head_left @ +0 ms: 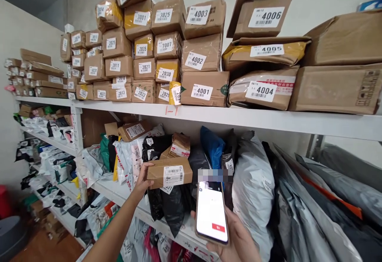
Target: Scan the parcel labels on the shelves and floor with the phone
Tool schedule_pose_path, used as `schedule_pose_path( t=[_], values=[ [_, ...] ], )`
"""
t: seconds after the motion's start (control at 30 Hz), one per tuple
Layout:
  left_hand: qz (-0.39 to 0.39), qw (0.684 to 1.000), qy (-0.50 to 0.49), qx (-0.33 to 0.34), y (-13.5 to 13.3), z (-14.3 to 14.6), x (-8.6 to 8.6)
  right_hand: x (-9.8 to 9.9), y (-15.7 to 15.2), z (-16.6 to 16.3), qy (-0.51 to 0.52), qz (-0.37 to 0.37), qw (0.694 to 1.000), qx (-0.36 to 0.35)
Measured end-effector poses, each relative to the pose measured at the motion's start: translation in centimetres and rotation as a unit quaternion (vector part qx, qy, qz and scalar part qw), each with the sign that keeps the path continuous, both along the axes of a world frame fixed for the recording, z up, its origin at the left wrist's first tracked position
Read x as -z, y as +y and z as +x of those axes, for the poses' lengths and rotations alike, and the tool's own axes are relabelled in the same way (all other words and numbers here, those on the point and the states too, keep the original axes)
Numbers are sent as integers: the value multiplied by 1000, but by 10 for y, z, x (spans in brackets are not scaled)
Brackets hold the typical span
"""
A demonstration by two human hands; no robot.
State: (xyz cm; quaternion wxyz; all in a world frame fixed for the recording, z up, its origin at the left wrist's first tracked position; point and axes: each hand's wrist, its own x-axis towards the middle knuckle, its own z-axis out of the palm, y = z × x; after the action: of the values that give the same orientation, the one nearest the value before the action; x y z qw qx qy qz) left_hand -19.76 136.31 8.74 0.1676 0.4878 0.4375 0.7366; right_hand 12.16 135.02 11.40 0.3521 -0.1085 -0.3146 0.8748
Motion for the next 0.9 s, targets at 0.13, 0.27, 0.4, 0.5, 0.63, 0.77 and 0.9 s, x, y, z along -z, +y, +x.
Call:
schedule_pose_path(
  t=[0.13,0.27,0.4,0.5,0.63,0.77,0.9],
  values=[
    [4,1000,-9,9,3,7,1,29,-13,-13,-68,-10,998,-12],
    [4,1000,-18,16,2,7,0,46,-24,-40,-92,33,994,48],
    [2,999,-26,33,0,4,-1,38,-40,-59,-129,61,983,117],
    [-2,998,-26,57,-1,0,-2,23,-48,-64,-168,88,971,146],
    [12,996,-22,84,-2,-4,-1,5,-51,-65,-153,57,978,132],
    [28,994,-19,102,-2,-6,1,-4,-54,-66,-51,87,994,29],
    [33,993,-19,115,-2,-7,2,-7,-55,-68,-35,112,993,10]
  ],
)
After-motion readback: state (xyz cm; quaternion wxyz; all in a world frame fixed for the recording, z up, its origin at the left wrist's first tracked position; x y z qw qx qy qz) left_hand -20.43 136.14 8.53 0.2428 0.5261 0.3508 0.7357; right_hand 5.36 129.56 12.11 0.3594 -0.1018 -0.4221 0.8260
